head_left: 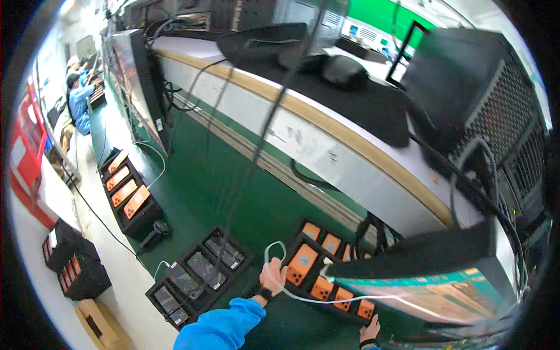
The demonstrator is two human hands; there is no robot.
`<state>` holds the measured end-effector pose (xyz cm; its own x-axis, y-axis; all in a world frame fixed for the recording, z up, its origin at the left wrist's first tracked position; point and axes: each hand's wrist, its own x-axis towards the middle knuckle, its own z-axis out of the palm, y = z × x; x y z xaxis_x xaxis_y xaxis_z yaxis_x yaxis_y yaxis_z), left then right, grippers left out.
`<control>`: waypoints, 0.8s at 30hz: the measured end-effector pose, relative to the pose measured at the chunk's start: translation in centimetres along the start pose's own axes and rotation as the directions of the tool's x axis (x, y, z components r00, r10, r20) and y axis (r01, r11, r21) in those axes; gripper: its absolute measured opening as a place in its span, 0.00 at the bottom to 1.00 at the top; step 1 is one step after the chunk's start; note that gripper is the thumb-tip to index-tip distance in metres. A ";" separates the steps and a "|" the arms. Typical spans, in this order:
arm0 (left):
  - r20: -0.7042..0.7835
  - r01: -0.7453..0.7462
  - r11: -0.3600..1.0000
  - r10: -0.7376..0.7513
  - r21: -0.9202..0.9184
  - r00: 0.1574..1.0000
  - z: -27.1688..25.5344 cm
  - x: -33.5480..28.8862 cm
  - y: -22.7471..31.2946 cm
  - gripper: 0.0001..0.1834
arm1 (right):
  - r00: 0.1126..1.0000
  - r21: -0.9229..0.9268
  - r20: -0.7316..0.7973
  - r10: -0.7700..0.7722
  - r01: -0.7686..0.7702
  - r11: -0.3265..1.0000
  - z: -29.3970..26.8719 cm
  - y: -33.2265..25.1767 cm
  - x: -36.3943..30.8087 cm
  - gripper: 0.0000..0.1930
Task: Scanning and testing handheld electronic devices on an assembly line.
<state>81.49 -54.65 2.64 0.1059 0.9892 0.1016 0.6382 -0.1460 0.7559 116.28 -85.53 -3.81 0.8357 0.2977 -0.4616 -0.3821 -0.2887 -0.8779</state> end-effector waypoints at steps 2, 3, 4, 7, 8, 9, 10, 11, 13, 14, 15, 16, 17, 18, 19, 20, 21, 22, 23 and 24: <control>0.046 -0.022 1.000 0.022 -0.018 0.999 1.1 3.0 1.3 0.13 | 1.000 0.050 -0.001 -0.026 0.026 0.998 0.6 -0.4 2.9 0.19; 0.127 0.027 1.000 -0.025 -0.009 0.992 1.6 4.4 2.0 0.13 | 0.938 -0.467 0.109 -0.328 0.340 0.817 0.3 -0.6 4.3 0.22; 0.098 -0.017 0.999 0.022 -0.049 0.995 3.0 5.3 1.7 0.13 | 0.791 -0.783 0.346 -0.504 0.540 0.309 -0.3 -0.6 5.7 0.25; 0.122 -0.039 0.988 0.057 -0.147 0.991 6.8 7.5 1.5 0.11 | 0.251 -0.635 0.761 -0.598 0.481 -0.605 -3.6 1.0 15.0 0.21; 0.114 -0.050 0.983 0.072 -0.179 0.991 7.5 7.6 0.9 0.11 | 0.247 -0.628 0.766 -0.594 0.481 -0.611 -3.8 0.7 16.7 0.21; 0.111 -0.064 0.975 0.089 -0.211 0.990 8.3 7.5 0.4 0.11 | 0.380 -0.648 0.757 -0.532 0.543 -0.534 -4.3 0.7 17.9 0.17; 0.124 -0.068 0.975 0.096 -0.214 0.988 8.5 7.3 0.4 0.11 | 0.512 -0.683 0.729 -0.455 0.583 -0.439 -5.2 1.1 17.8 0.16; -0.065 -0.174 0.977 0.167 -0.122 0.984 7.3 6.0 -2.3 0.10 | 0.617 -0.672 0.708 -0.344 0.739 -0.058 1.4 -2.2 10.7 0.16; -0.201 -0.327 0.942 0.307 -0.075 0.930 6.8 3.9 -1.5 0.10 | 0.764 -0.530 0.587 -0.269 0.614 0.585 1.9 -1.6 6.3 0.11; -0.131 -0.237 0.963 0.220 -0.129 0.967 6.1 1.9 -0.9 0.11 | 0.840 -0.134 0.530 -0.114 0.215 0.967 1.7 -0.9 4.5 0.07; -0.057 -0.144 0.974 0.136 -0.175 0.989 4.9 0.2 0.0 0.12 | 0.833 0.332 0.550 0.053 -0.277 0.902 2.3 -0.2 2.3 0.04; 0.211 0.094 0.921 -0.013 -0.378 0.977 2.5 -1.8 1.5 0.13 | 0.901 0.225 0.412 0.134 -0.243 0.944 3.4 -0.4 -2.6 0.07; 0.295 0.165 0.903 -0.044 -0.398 0.954 1.9 -4.1 1.5 0.14 | 0.931 0.100 0.308 0.194 -0.234 0.967 4.5 -0.4 -7.2 0.10; 0.367 0.205 0.909 -0.063 -0.362 0.928 2.1 -6.8 0.3 0.15 | 0.875 -0.007 0.422 0.237 -0.259 0.966 4.1 1.0 -9.5 0.13; 0.403 0.232 0.864 -0.038 -0.447 0.915 3.2 -10.2 -1.7 0.16 | 0.884 -0.093 0.372 0.282 -0.267 0.959 4.5 2.6 -12.9 0.19; 0.365 0.040 0.937 0.095 -0.346 0.926 3.8 -13.3 -3.3 0.17 | 0.855 -0.131 0.376 0.357 -0.332 0.934 3.9 4.6 -14.9 0.18; 0.536 0.140 0.938 0.055 -0.316 0.843 1.3 -15.3 -2.1 0.12 | 0.845 -0.189 0.380 0.376 -0.327 0.926 3.7 5.7 -17.6 0.18; 0.658 0.405 0.850 -0.096 -0.337 0.747 0.4 -17.7 -2.7 0.14 | 0.830 -0.284 0.382 0.405 -0.312 0.907 4.2 6.2 -20.5 0.17; 0.674 0.418 0.849 -0.105 -0.322 0.732 -1.2 -19.8 -2.6 0.16 | 0.836 -0.270 0.369 0.406 -0.322 0.907 3.9 7.6 -21.9 0.17; 0.730 0.486 0.824 -0.136 -0.292 0.670 -1.7 -22.1 -3.7 0.17 | 0.814 -0.369 0.443 0.375 -0.216 0.904 3.3 9.6 -23.2 0.17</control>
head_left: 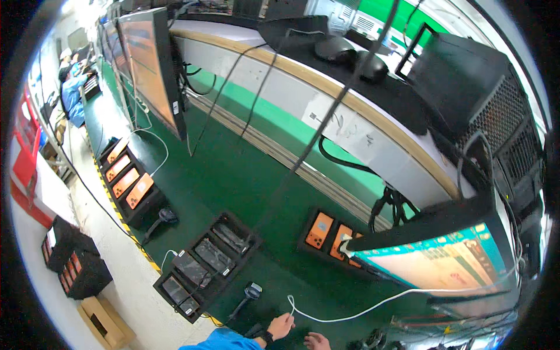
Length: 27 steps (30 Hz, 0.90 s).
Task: Scanning and testing handheld electronic devices on an assembly line.
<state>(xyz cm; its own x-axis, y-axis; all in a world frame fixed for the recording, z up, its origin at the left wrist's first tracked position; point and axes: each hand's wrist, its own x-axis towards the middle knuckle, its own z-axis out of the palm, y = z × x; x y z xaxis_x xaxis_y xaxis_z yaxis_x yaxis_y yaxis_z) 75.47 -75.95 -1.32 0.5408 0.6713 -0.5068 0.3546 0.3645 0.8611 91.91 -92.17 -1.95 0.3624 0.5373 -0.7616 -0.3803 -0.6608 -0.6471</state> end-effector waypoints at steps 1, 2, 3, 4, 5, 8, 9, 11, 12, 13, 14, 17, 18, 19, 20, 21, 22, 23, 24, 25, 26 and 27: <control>0.017 0.004 1.000 -0.004 0.011 1.000 -0.1 -1.1 -1.7 0.17 | 0.997 -0.135 0.072 -0.042 0.051 0.990 0.3 2.1 -0.4 0.16; 0.068 0.058 0.998 -0.059 0.018 0.996 -0.3 -2.2 -3.0 0.16 | 0.998 -0.117 0.057 -0.038 0.045 0.992 0.2 4.4 0.0 0.16; 0.122 0.112 0.993 -0.115 0.031 0.986 -0.4 -3.4 -4.2 0.16 | 0.985 -0.287 0.116 -0.127 0.156 0.945 -0.6 7.3 1.0 0.17; 0.113 0.026 0.995 -0.037 0.096 0.993 -0.4 -3.8 -6.4 0.15 | 0.961 -0.442 0.194 -0.198 0.266 0.857 -1.1 9.5 1.1 0.18; 0.101 0.026 0.991 -0.039 0.130 0.994 -1.3 -4.5 -5.4 0.14 | 0.965 -0.427 0.176 -0.193 0.251 0.868 -1.5 10.3 0.3 0.18; -0.096 -0.071 0.964 0.098 0.258 0.990 -2.2 -4.4 -5.9 0.19 | 0.981 -0.505 0.190 0.044 0.059 0.861 -1.3 7.6 -2.5 0.21; -0.115 -0.116 0.942 0.159 0.315 0.980 -2.8 -4.2 -5.7 0.22 | 0.972 -0.605 0.206 0.113 0.036 0.795 -1.5 6.4 -4.4 0.23; -0.210 -0.201 0.918 0.283 0.342 0.936 -4.0 -4.0 -5.1 0.26 | 0.949 -0.563 0.267 0.166 0.014 0.826 -3.9 10.1 -3.4 0.22; -0.251 -0.178 0.924 0.271 0.338 0.929 -4.5 -4.6 -3.6 0.26 | 0.955 -0.555 0.223 0.195 -0.040 0.831 -4.1 9.9 -4.2 0.22; -0.302 -0.149 0.931 0.255 0.333 0.919 -5.0 -5.7 -2.8 0.26 | 0.956 -0.549 0.188 0.227 -0.089 0.831 -4.4 10.1 -4.9 0.22; -0.314 -0.193 0.913 0.313 0.358 0.897 -5.0 -5.9 -3.4 0.27 | 0.958 -0.453 0.220 0.186 -0.069 0.889 -6.5 13.2 -4.0 0.21; -0.352 -0.154 0.947 0.252 0.283 0.901 -4.7 -9.3 -3.3 0.26 | 0.952 -0.461 0.200 0.229 -0.115 0.880 -9.6 18.2 -4.2 0.20; -0.359 -0.214 0.945 0.295 0.249 0.885 -4.6 -10.5 -4.7 0.26 | 0.940 -0.461 0.184 0.288 -0.176 0.870 -9.4 18.8 -5.0 0.20; -0.356 -0.116 0.981 0.166 0.156 0.920 -4.4 -12.0 -6.0 0.22 | 0.923 -0.465 0.167 0.346 -0.236 0.853 -9.2 19.2 -5.6 0.20; -0.289 -0.125 0.963 0.194 0.240 0.937 -3.9 -12.7 -8.1 0.20 | 0.901 -0.481 0.218 0.376 -0.236 0.844 -10.8 22.6 -5.1 0.20; -0.237 -0.132 0.937 0.215 0.324 0.947 -3.5 -13.4 -11.5 0.18 | 0.884 -0.619 0.220 0.412 -0.200 0.760 -11.5 25.2 -4.6 0.21; -0.216 -0.065 0.951 0.135 0.302 0.967 -4.3 -15.1 -14.9 0.18 | 0.780 -0.258 0.386 0.492 -0.421 0.870 -10.3 25.2 -6.1 0.21; -0.152 -0.031 0.960 0.076 0.277 0.986 -4.2 -16.2 -17.1 0.17 | 0.839 -0.482 0.369 0.401 -0.196 0.854 -11.3 28.6 -5.3 0.23; -0.150 0.015 0.929 0.044 0.371 0.988 -4.9 -17.7 -20.0 0.18 | 0.830 -0.540 0.360 0.426 -0.187 0.820 -10.2 29.4 -6.0 0.23; -0.146 0.060 0.889 0.007 0.454 0.989 -5.8 -19.0 -22.4 0.18 | 0.820 -0.559 0.348 0.455 -0.208 0.803 -9.0 29.3 -6.6 0.23; -0.186 0.075 0.894 0.009 0.442 0.982 -7.1 -20.4 -24.3 0.18 | 0.811 -0.569 0.344 0.474 -0.221 0.792 -8.0 29.1 -6.9 0.23; -0.180 0.138 0.886 -0.063 0.442 0.982 -8.5 -21.6 -26.2 0.18 | 0.804 -0.578 0.339 0.488 -0.231 0.783 -7.2 28.5 -7.0 0.22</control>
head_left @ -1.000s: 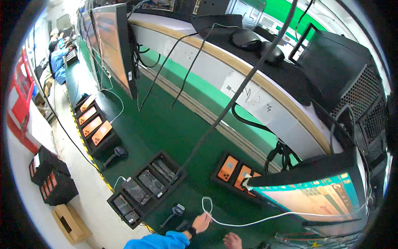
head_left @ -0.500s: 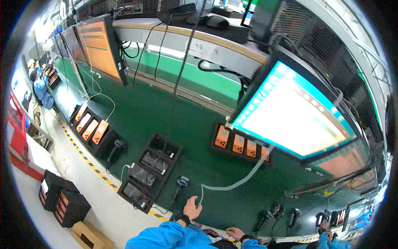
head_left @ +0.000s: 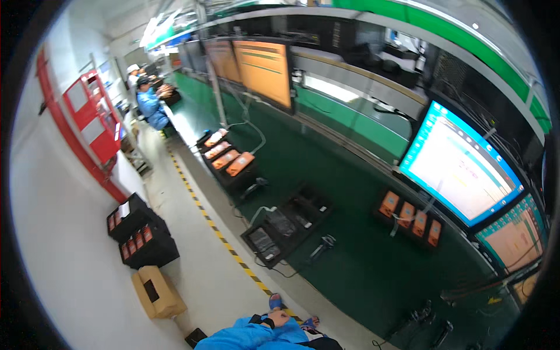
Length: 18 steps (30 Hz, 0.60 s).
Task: Scanning and testing handheld electronic devices on an assembly line.
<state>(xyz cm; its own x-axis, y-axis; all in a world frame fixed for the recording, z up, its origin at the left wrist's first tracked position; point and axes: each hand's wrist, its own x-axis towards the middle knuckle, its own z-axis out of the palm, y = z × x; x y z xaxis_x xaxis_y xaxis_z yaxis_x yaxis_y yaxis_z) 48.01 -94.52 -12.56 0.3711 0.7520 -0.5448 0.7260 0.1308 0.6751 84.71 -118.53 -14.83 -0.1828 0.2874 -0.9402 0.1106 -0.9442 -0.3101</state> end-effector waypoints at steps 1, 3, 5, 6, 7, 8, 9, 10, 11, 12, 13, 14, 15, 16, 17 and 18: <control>0.056 0.052 0.998 -0.053 0.020 0.997 -0.7 -0.4 -1.0 0.18 | 1.000 0.012 -0.006 0.014 -0.014 1.000 0.3 -0.6 -0.1 0.22; -0.073 0.200 0.968 -0.213 -0.150 0.974 -1.8 -1.6 -2.1 0.15 | 0.999 0.012 -0.033 0.038 -0.038 0.999 0.0 -2.1 -0.2 0.22; -0.259 0.322 0.929 -0.361 -0.182 0.896 -2.4 -2.8 -4.3 0.13 | 0.997 -0.003 -0.054 0.050 -0.050 0.999 -0.3 -4.6 -0.1 0.22; -0.269 0.327 0.921 -0.377 -0.212 0.886 -2.2 -3.4 -5.5 0.13 | 0.996 -0.015 -0.071 0.054 -0.055 0.998 -0.6 -6.2 0.2 0.22; -0.180 0.283 0.862 -0.385 -0.420 0.905 -2.0 -3.9 -6.6 0.14 | 0.995 -0.034 -0.086 0.056 -0.060 0.998 -0.8 -7.8 0.4 0.22; -0.092 0.236 0.763 -0.360 -0.601 0.929 -2.8 -4.2 -6.8 0.16 | 0.993 -0.038 -0.103 0.060 -0.065 0.997 -0.8 -9.3 0.8 0.22; -0.162 0.203 0.858 -0.311 -0.472 0.936 -3.4 -4.7 -6.8 0.15 | 0.991 -0.051 -0.119 0.060 -0.067 0.996 -0.7 -10.9 1.4 0.21; -0.160 0.199 0.850 -0.311 -0.487 0.937 -5.1 -5.8 -6.7 0.15 | 0.989 -0.055 -0.136 0.062 -0.070 0.996 -0.5 -12.5 1.9 0.21; -0.047 0.222 0.806 -0.295 -0.549 0.954 -6.8 -7.0 -6.6 0.16 | 0.987 -0.067 -0.148 0.056 -0.067 0.995 -0.1 -14.2 2.7 0.21; 0.065 0.249 0.758 -0.264 -0.603 0.962 -8.0 -7.7 -7.2 0.16 | 0.989 -0.087 -0.147 0.033 -0.047 0.995 0.3 -16.3 3.9 0.21; 0.049 0.238 0.747 -0.266 -0.620 0.963 -8.8 -8.4 -9.5 0.16 | 0.992 -0.121 -0.125 0.001 -0.016 0.992 1.7 -19.1 5.4 0.21; -0.050 0.197 0.714 -0.309 -0.672 0.950 -8.7 -8.5 -12.4 0.15 | 0.994 -0.159 -0.102 -0.040 0.024 0.987 3.1 -22.1 6.6 0.21; -0.141 0.150 0.685 -0.350 -0.713 0.926 -9.2 -8.2 -14.3 0.14 | 0.989 -0.237 -0.072 -0.131 0.111 0.965 4.6 -25.0 7.0 0.21; -0.307 0.184 0.817 -0.401 -0.547 0.863 -10.5 -8.6 -15.3 0.14 | 0.977 -0.303 -0.030 -0.211 0.192 0.933 8.4 -29.1 6.9 0.20; -0.379 0.189 0.802 -0.456 -0.566 0.805 -10.3 -9.0 -17.7 0.13 | 0.964 -0.351 0.033 -0.262 0.257 0.901 13.5 -33.6 5.5 0.19; -0.447 0.188 0.791 -0.505 -0.583 0.738 -10.1 -8.9 -20.2 0.13 | 0.945 -0.390 0.098 -0.313 0.326 0.861 18.9 -38.1 3.5 0.18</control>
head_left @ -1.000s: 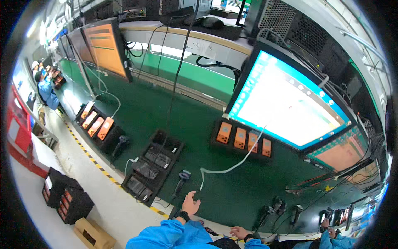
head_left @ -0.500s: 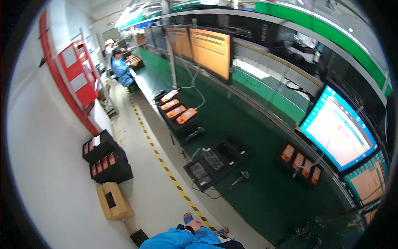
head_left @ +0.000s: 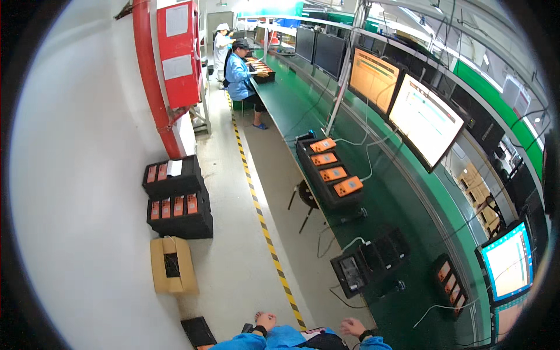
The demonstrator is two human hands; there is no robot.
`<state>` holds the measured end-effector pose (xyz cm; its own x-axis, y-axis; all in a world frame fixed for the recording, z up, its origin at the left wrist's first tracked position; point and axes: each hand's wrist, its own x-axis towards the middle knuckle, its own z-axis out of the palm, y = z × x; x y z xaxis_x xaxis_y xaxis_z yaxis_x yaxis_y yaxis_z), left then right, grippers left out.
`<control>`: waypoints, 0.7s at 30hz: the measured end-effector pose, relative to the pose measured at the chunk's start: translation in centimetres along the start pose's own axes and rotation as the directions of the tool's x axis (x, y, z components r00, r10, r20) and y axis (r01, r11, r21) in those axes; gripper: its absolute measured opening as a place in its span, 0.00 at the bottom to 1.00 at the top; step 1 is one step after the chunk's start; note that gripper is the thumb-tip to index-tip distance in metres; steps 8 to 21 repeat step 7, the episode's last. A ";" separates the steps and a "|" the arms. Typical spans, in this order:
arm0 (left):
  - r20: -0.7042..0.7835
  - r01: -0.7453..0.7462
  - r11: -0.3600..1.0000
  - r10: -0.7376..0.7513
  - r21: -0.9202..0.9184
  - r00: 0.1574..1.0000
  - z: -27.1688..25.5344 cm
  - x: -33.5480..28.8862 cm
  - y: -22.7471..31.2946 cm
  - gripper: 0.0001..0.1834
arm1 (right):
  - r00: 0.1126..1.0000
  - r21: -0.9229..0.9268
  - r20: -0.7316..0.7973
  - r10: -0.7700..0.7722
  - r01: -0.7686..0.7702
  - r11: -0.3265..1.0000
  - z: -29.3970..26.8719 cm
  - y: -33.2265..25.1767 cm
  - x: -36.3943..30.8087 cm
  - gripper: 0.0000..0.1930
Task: Scanning and testing handheld electronic devices on an assembly line.
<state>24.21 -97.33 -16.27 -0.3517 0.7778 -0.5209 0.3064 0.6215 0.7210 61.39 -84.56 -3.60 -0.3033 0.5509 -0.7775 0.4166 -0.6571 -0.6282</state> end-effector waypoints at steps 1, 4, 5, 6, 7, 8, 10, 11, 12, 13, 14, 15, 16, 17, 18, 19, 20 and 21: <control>0.006 -0.011 1.000 0.011 0.000 1.000 -1.4 0.9 0.9 0.13 | 0.998 -0.161 0.012 -0.065 0.066 0.985 2.3 -6.0 -0.1 0.19; 0.163 0.231 0.923 -0.188 -0.309 0.968 -6.0 2.4 5.6 0.12 | 0.927 -0.280 0.087 -0.364 0.374 0.884 6.7 -14.2 2.9 0.17; 0.159 0.274 0.891 -0.230 -0.363 0.960 -6.8 3.5 5.3 0.12 | 0.911 -0.232 0.113 -0.396 0.411 0.881 8.5 -16.4 4.4 0.17; 0.157 0.314 0.854 -0.273 -0.415 0.949 -7.4 4.7 4.1 0.11 | 0.893 -0.181 0.138 -0.429 0.449 0.875 10.5 -18.3 5.9 0.17; 0.157 0.296 0.868 -0.254 -0.398 0.955 -8.7 7.0 4.8 0.11 | 0.895 -0.142 0.167 -0.415 0.438 0.888 12.3 -20.1 7.3 0.18; 0.157 0.296 0.868 -0.254 -0.398 0.955 -8.7 7.0 4.8 0.11 | 0.895 -0.142 0.167 -0.415 0.438 0.888 12.3 -20.1 7.3 0.18; 0.157 0.296 0.868 -0.254 -0.398 0.955 -8.7 7.0 4.8 0.11 | 0.895 -0.142 0.167 -0.415 0.438 0.888 12.3 -20.1 7.3 0.18; 0.157 0.296 0.868 -0.254 -0.398 0.955 -8.7 7.0 4.8 0.11 | 0.895 -0.142 0.167 -0.415 0.438 0.888 12.3 -20.1 7.3 0.18; 0.157 0.296 0.868 -0.254 -0.398 0.955 -8.7 7.0 4.8 0.11 | 0.895 -0.142 0.167 -0.415 0.438 0.888 12.3 -20.1 7.3 0.18; 0.157 0.296 0.868 -0.254 -0.398 0.955 -8.7 7.0 4.8 0.11 | 0.895 -0.142 0.167 -0.415 0.438 0.888 12.3 -20.1 7.3 0.18; 0.157 0.296 0.868 -0.254 -0.398 0.955 -8.7 7.0 4.8 0.11 | 0.895 -0.142 0.167 -0.415 0.438 0.888 12.3 -20.1 7.3 0.18; 0.157 0.296 0.868 -0.254 -0.398 0.955 -8.7 7.0 4.8 0.11 | 0.895 -0.142 0.167 -0.415 0.438 0.888 12.3 -20.1 7.3 0.18; 0.157 0.296 0.868 -0.254 -0.398 0.955 -8.7 7.0 4.8 0.11 | 0.895 -0.142 0.167 -0.415 0.438 0.888 12.3 -20.1 7.3 0.18; 0.157 0.296 0.868 -0.254 -0.398 0.955 -8.7 7.0 4.8 0.11 | 0.895 -0.142 0.167 -0.415 0.438 0.888 12.3 -20.1 7.3 0.18; 0.157 0.296 0.868 -0.254 -0.398 0.955 -8.7 7.0 4.8 0.11 | 0.895 -0.142 0.167 -0.415 0.438 0.888 12.3 -20.1 7.3 0.18; 0.157 0.296 0.868 -0.254 -0.398 0.955 -8.7 7.0 4.8 0.11 | 0.895 -0.142 0.167 -0.415 0.438 0.888 12.3 -20.1 7.3 0.18; 0.157 0.296 0.868 -0.254 -0.398 0.955 -8.7 7.0 4.8 0.11 | 0.895 -0.142 0.167 -0.415 0.438 0.888 12.3 -20.1 7.3 0.18; 0.157 0.296 0.868 -0.254 -0.398 0.955 -8.7 7.0 4.8 0.11 | 0.895 -0.142 0.167 -0.415 0.438 0.888 12.3 -20.1 7.3 0.18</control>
